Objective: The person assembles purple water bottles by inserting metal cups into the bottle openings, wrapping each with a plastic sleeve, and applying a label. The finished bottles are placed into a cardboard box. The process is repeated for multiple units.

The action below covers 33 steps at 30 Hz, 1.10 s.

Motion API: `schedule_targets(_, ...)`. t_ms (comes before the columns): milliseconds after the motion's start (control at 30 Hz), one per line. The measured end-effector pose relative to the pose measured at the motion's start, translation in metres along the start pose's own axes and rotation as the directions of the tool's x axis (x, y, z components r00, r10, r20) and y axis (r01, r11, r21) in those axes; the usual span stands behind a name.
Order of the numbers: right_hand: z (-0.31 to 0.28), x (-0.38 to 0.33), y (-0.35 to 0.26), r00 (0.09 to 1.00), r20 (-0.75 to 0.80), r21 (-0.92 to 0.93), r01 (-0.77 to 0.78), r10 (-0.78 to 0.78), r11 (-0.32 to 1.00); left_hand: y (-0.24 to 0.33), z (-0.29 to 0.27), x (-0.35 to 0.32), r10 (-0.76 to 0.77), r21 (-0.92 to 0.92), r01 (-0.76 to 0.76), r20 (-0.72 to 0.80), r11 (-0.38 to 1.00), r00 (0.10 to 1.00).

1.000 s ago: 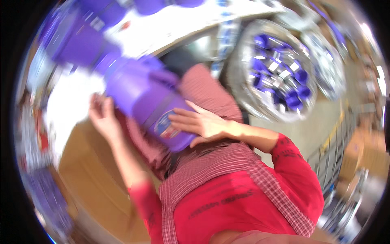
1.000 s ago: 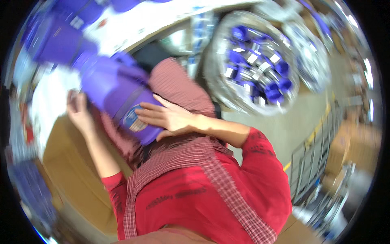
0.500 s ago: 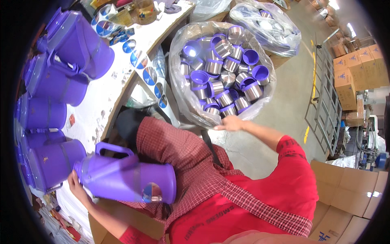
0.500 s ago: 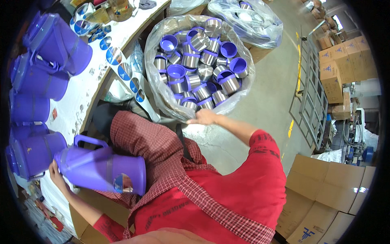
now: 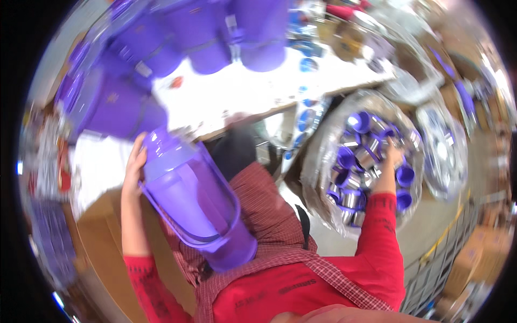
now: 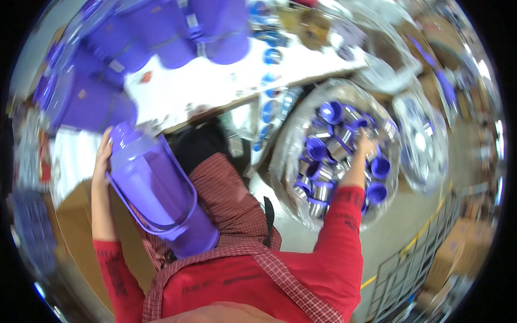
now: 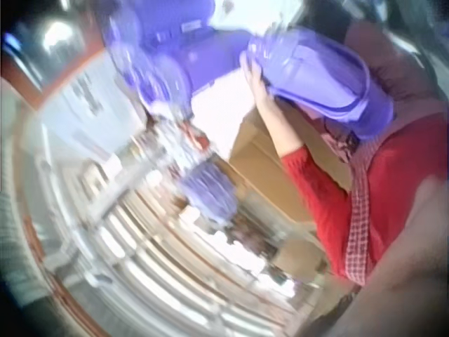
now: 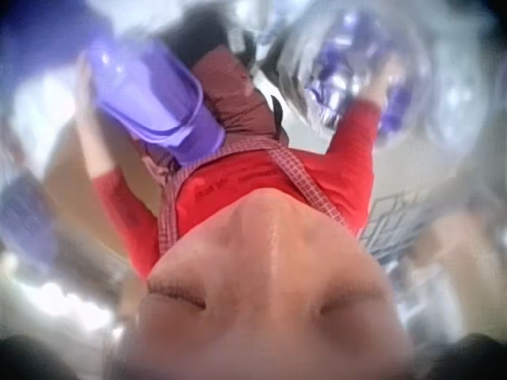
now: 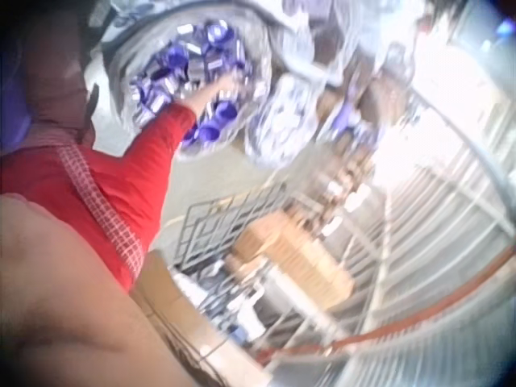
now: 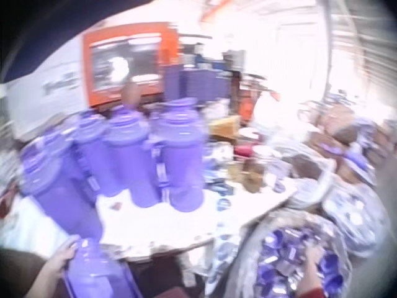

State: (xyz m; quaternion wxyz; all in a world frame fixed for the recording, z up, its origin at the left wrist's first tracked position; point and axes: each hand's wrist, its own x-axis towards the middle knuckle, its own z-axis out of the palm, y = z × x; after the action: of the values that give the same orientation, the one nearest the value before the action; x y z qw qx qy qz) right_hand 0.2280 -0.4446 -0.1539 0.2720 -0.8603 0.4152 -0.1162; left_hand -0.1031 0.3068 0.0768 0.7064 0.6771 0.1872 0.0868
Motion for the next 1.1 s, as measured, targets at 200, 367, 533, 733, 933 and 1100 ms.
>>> schedule_targets(200,-0.066,-0.148,-0.078,0.835,0.185,0.856,0.121,-0.517,0.502,0.021,0.045,0.001,0.018,-0.302,0.051,0.221,0.952,0.975)
schedule_targets(367,-0.078,-0.393,-0.27,0.095,0.381,0.894,-0.291,-0.92,0.34,0.033,0.076,0.0,0.204,-0.234,-0.139,0.285,0.962,0.937)
schedule_targets(533,-0.088,-0.543,-0.339,-0.279,0.206,0.895,-0.334,-0.938,0.296,0.042,0.058,-0.01,0.341,-0.319,-0.293,0.105,0.901,0.934)
schedule_targets(733,-0.097,-0.589,-0.33,-0.253,0.231,0.926,-0.239,-0.939,0.292,0.023,0.017,-0.013,0.368,-0.218,-0.355,0.02,0.909,0.93)
schedule_targets(933,-0.087,-0.587,-0.325,-0.228,0.288,0.948,-0.073,-0.93,0.311,0.004,0.013,-0.01,0.276,-0.175,-0.263,0.055,0.949,0.96)
schedule_targets(1100,-0.089,-0.58,-0.315,-0.175,0.266,0.955,-0.089,-0.948,0.284,0.014,0.021,-0.007,0.291,-0.127,-0.281,0.068,0.951,0.954)
